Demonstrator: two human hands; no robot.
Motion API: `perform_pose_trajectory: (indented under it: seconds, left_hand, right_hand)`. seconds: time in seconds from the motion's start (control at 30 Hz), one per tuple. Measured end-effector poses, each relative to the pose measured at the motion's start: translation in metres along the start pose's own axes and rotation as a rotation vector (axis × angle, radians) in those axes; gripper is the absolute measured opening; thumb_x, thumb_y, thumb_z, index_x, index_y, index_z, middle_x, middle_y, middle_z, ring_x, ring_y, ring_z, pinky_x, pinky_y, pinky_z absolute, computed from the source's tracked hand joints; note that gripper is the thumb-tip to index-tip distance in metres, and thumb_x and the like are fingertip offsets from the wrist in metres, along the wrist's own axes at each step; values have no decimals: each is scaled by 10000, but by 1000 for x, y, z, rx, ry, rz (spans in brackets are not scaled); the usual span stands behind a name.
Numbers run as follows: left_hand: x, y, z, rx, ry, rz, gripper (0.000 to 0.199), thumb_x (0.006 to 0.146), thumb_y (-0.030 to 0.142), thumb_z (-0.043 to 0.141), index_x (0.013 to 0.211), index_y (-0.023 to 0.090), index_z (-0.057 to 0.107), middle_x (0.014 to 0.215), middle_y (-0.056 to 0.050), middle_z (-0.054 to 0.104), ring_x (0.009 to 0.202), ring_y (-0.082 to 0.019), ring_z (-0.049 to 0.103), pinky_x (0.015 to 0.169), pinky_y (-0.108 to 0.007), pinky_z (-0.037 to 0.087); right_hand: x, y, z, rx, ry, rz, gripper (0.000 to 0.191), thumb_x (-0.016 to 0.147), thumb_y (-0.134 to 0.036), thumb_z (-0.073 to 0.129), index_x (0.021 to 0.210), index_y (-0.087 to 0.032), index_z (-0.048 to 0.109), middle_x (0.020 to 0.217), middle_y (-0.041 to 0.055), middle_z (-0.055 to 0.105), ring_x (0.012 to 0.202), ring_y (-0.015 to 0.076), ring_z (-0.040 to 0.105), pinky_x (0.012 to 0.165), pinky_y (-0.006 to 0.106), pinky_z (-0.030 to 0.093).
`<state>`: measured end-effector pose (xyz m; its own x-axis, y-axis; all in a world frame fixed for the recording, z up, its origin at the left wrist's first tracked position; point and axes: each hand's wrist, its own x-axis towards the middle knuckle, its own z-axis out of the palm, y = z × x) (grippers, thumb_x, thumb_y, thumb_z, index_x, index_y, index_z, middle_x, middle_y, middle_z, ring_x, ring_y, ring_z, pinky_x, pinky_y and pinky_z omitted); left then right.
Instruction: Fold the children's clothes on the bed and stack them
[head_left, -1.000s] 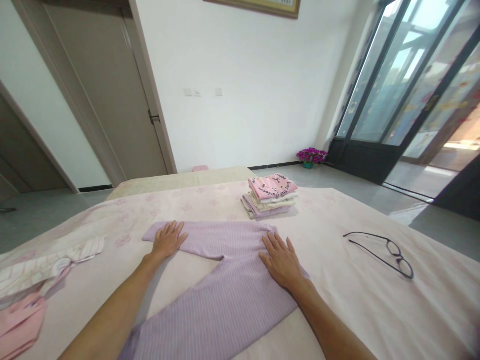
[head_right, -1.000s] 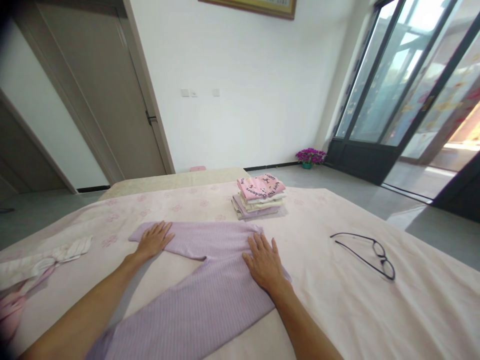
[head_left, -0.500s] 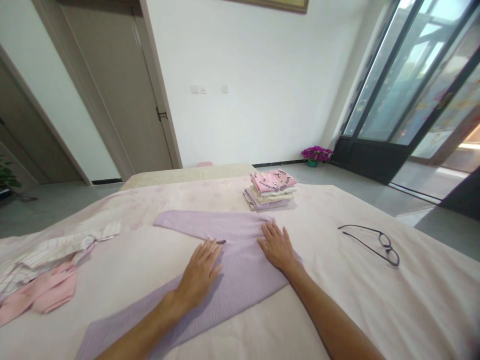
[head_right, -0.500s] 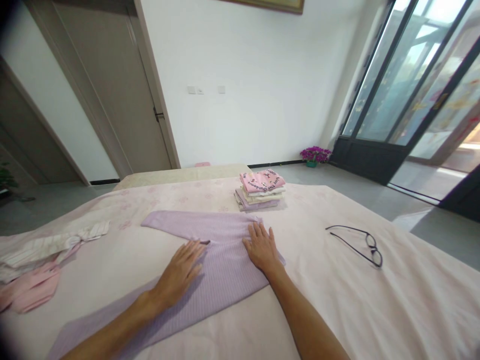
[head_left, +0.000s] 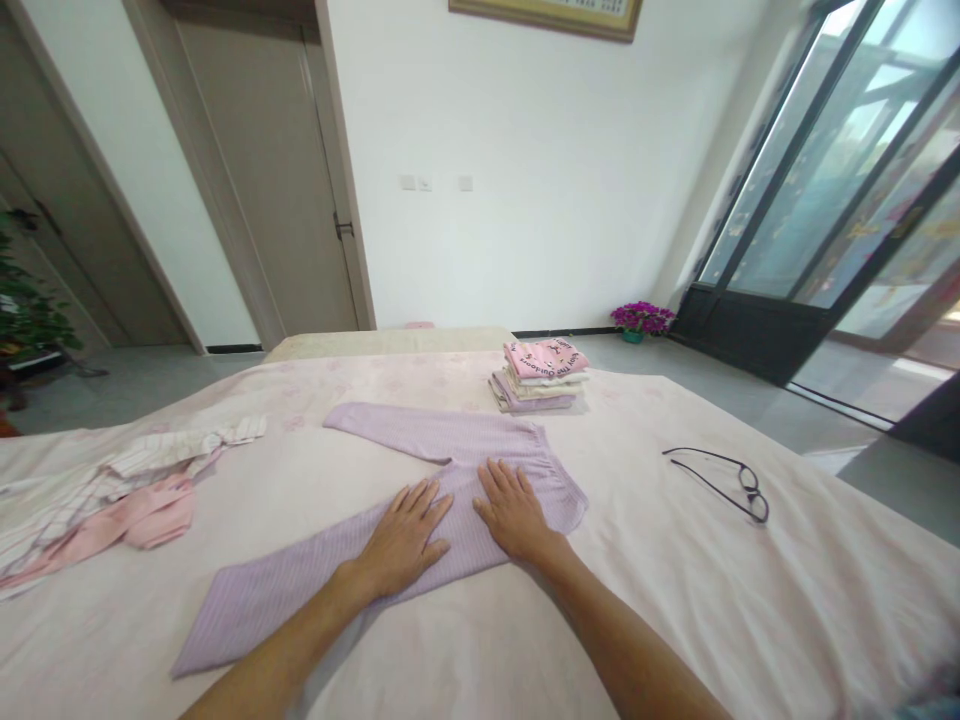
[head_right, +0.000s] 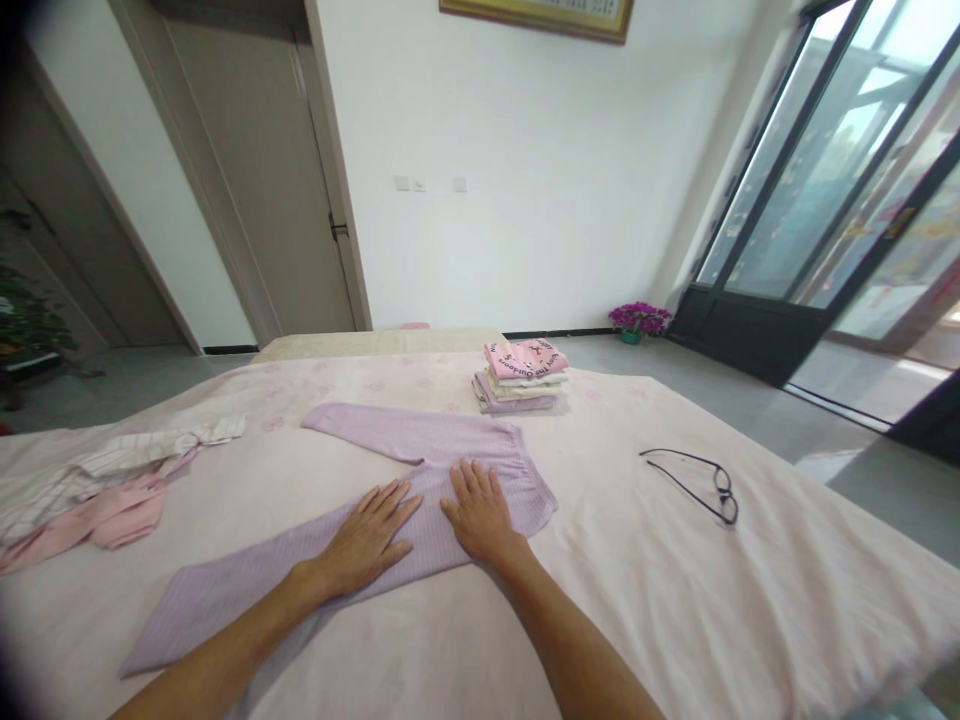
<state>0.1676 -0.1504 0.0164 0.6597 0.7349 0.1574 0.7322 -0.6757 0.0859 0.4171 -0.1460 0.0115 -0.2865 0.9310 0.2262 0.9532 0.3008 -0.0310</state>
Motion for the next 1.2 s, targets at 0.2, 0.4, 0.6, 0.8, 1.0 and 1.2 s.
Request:
perform_pose_trajectory:
  seconds: [0.2,0.4,0.6,0.8,1.0,1.2]
  left_hand:
    - [-57,-37,-11,39,-18,-69,615,975,550,358,1545,353,237,1620,-46,236,1485,-260,225,1197,-487,192]
    - [-120,-81,-17,62,-9,-256,614,963,570,365,1530,346,295,1612,-38,257,1478,-254,250,1202,-477,182]
    - [-131,-91,-24,-21,27,-526,531,996,512,287,1446,303,475,1555,-40,392,1458,-248,303,1186,-489,245]
    - [-90,-40,-18,10,98,-173,536,980,518,370,1476,321,418,1563,-12,381,1467,-234,275,1203,-478,224]
    - [-90,-34,-7,39,51,-77,606,980,514,381,1544,336,252,1606,-28,286,1476,-237,250,1199,-453,211]
    - [-94,-35,-15,55,26,-84,604,982,535,359,1544,345,249,1607,-24,280,1479,-246,239,1197,-454,206]
  right_hand:
    - [-13,47,-1,-121,19,120,593,995,-468,329,1506,-169,372,1571,119,330,1459,287,267,1181,490,189]
    - [-18,61,-5,-160,15,153,595,992,-427,310,1497,-119,375,1560,138,348,1448,293,285,1174,526,154]
    - [-5,13,-25,-94,-20,170,518,982,-300,310,1446,-116,447,1519,148,421,1435,293,302,1168,529,128]
    - [4,-87,-26,163,-91,-266,567,1012,-473,270,1500,-203,374,1567,84,354,1462,235,262,1192,446,148]
    - [11,-65,-6,126,-84,-206,601,1020,-479,242,1524,-160,323,1594,87,287,1474,248,229,1198,458,146]
    - [12,-50,-5,49,-67,-60,617,1008,-496,284,1517,-149,336,1586,122,298,1470,274,232,1182,499,158]
